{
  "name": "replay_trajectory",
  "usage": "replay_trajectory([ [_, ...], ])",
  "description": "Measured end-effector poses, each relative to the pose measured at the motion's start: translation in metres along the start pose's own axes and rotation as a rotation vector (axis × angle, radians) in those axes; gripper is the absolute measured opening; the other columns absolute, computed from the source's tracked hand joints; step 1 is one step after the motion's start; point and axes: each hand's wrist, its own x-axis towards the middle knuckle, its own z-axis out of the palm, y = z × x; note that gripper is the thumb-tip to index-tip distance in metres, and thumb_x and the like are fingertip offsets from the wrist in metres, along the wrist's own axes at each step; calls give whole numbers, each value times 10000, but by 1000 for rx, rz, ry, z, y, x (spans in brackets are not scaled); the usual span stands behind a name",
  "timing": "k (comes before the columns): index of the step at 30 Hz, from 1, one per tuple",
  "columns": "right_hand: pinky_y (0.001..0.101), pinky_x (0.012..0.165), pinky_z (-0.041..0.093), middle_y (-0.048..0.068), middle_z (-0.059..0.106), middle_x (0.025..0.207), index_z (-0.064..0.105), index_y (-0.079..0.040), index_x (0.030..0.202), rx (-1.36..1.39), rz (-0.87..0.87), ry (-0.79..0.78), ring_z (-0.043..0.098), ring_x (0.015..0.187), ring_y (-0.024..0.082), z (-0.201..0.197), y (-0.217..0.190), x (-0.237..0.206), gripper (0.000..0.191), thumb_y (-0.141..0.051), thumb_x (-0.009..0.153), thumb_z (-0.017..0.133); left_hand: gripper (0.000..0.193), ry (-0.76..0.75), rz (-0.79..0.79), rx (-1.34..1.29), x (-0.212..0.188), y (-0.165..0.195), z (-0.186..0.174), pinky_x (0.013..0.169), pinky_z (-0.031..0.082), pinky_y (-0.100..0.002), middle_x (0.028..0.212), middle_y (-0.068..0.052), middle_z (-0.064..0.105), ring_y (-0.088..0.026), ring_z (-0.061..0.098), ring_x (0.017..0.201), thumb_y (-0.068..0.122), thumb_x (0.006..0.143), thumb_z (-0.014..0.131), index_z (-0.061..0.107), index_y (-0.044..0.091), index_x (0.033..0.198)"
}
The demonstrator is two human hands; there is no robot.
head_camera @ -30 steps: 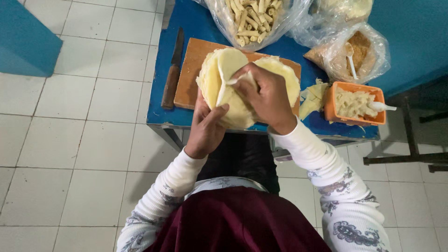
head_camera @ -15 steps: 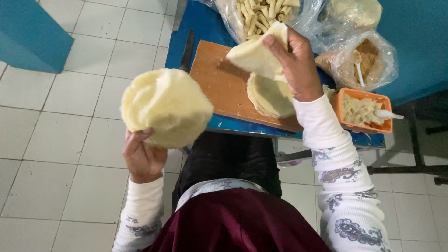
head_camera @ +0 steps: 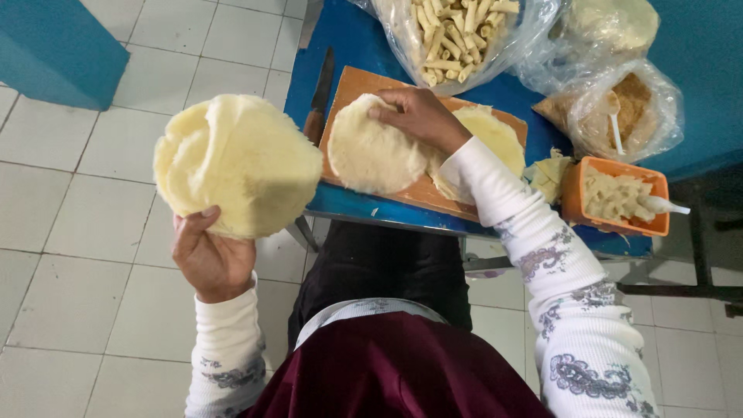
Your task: The person holds a large round yellow cake and peels thin sheets off its surface by hand, one at a time. They stack the peeled sheets on a wooden board and drop torn scraps into an orange container beside the board.
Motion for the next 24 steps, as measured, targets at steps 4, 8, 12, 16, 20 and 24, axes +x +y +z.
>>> replay_trajectory([
  [4,391,738,538,110,746,1026,717,-57,1194,-297,-169,68,711,833,281,-1,21,16,320,-314,1004,726,670,30,-70,-17,4,-13,-2,1233,431,-518,1527,-173,515,-344,504,1443,-61,875,471,410,9,1539],
  [8,452,723,513,95,710,938,722,-136,1223,-448,14,106,676,849,322,-1,13,10,328,-276,927,712,652,93,-144,7,2,-22,-2,1164,445,-548,1481,-146,527,-350,520,1388,-45,875,476,413,53,1517],
  [12,417,851,533,102,667,1061,700,-154,1266,-662,-265,377,652,982,316,7,2,-14,400,-186,867,700,652,79,-172,25,-1,-33,-1,1158,443,-545,1484,-117,511,-322,510,1391,-37,898,487,387,90,1529],
  [16,436,853,524,114,667,1033,715,-110,1192,-619,-285,207,655,981,332,6,-7,-20,276,-83,918,712,670,7,-186,16,-3,-47,4,1195,433,-540,1511,-140,502,-332,485,1426,-27,909,506,361,69,1556],
  [20,353,838,537,56,710,1066,732,-116,1209,-376,-274,266,674,946,221,-1,-43,-34,176,-157,1047,674,639,-47,-192,-19,2,-74,17,1186,425,-540,1544,-144,440,-325,463,1436,93,986,525,286,91,1579],
  [24,269,743,537,13,704,920,698,-61,1127,90,-53,250,646,804,98,24,-93,-74,267,-311,1032,690,650,-126,-156,-128,-4,-110,31,1200,408,-497,1610,-155,382,-319,445,1463,270,1074,488,214,93,1636],
])
